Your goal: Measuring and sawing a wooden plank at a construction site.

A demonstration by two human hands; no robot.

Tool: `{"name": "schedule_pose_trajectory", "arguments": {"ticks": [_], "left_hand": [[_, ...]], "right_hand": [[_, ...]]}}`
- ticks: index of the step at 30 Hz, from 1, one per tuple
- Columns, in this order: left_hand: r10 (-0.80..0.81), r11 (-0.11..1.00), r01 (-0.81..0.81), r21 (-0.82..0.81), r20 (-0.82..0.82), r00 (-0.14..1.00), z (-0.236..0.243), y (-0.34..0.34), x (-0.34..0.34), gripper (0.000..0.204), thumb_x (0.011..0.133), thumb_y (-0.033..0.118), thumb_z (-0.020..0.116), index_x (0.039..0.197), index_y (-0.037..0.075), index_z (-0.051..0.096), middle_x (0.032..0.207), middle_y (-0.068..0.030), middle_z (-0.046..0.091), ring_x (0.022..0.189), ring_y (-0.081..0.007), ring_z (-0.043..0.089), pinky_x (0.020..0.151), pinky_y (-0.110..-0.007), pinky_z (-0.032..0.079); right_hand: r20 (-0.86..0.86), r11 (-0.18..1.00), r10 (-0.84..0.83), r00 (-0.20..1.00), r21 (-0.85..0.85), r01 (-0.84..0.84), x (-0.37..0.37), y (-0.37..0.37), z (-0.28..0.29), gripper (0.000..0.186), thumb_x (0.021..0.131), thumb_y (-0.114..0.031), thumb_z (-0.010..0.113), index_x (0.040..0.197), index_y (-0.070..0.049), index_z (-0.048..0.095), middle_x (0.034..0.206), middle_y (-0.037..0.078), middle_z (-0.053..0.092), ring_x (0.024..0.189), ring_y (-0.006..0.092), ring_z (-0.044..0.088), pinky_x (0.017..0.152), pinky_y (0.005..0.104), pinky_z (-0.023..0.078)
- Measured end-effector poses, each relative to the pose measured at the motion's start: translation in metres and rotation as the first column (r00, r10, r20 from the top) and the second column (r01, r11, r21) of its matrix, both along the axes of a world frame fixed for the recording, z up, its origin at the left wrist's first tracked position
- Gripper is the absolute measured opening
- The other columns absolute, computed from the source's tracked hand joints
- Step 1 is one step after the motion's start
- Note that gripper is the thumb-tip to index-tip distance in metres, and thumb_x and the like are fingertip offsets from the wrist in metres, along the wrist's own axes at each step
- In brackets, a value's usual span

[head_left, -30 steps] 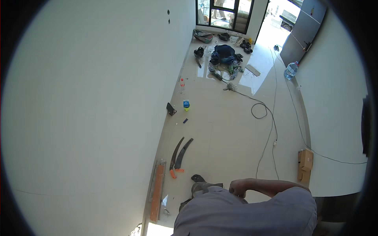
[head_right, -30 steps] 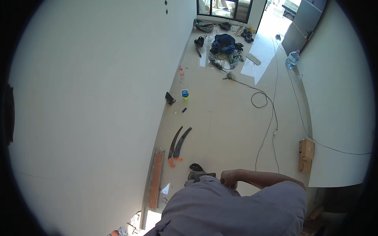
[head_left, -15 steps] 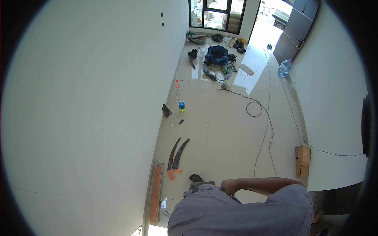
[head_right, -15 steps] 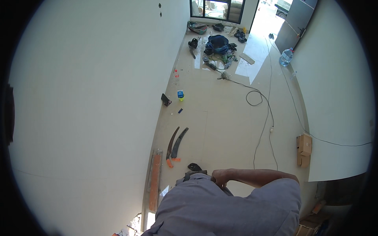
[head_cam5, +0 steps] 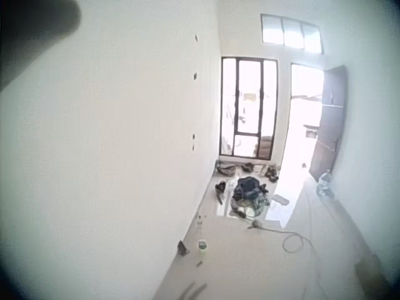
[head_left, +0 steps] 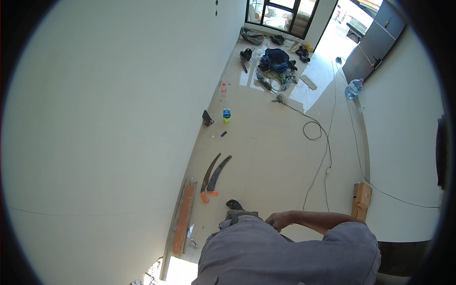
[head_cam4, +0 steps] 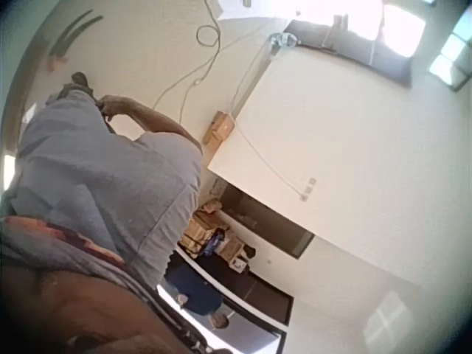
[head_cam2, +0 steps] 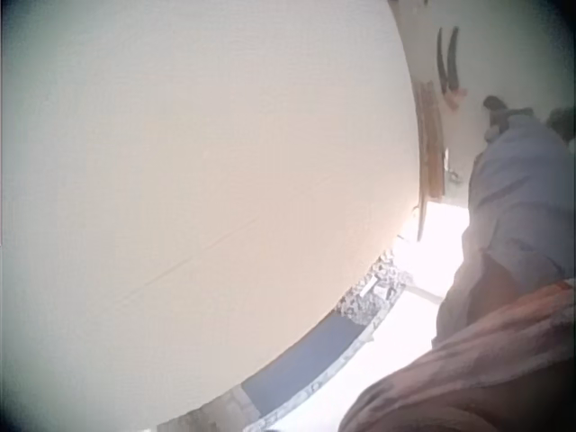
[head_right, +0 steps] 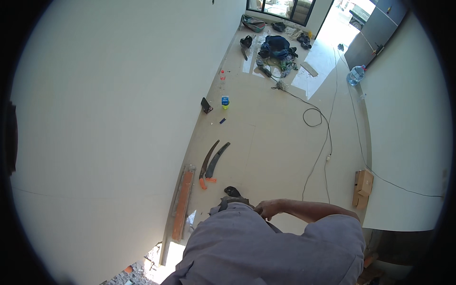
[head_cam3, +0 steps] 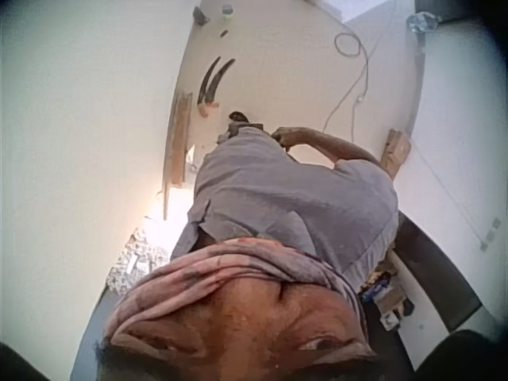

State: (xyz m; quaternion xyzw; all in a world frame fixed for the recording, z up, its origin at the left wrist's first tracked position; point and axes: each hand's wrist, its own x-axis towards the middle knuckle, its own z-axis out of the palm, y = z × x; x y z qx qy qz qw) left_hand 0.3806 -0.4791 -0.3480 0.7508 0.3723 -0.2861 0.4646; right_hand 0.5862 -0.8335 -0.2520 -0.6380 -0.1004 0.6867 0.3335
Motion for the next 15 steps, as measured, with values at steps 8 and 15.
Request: {"name": "schedule_pose_trajectory", "arguments": {"ticks": [8,15], "left_hand": [[0.069,0.997,-0.069,-0.021,-0.005,0.998,0.011,-0.008,-0.043,0.028,0.083,0.027,0.062,0.088,0.0,0.069,0.082,-0.0141,0.068,0.08,-0.0288,0.066,0.072,-0.039,0.051],[0.149,0.988,-0.15,-0.036,-0.029,0.988,0.026,-0.026,-0.089,0.028,0.083,0.027,0.062,0.088,0.0,0.069,0.082,-0.0139,0.068,0.079,-0.0286,0.066,0.072,-0.039,0.051]], "right_hand": [[-0.085,0.992,0.083,0.993,0.102,-0.074,0.006,-0.004,-0.018,0.04,0.077,-0.016,0.064,0.115,-0.003,0.063,0.106,0.01,0.067,0.093,0.0192,0.062,0.077,0.0312,0.052],[-0.434,0.962,-0.115,0.894,0.176,0.209,0.019,-0.009,-0.003,0.031,0.076,-0.008,0.058,0.103,0.007,0.065,0.097,0.01,0.069,0.091,0.019,0.063,0.087,0.0323,0.048]]}}
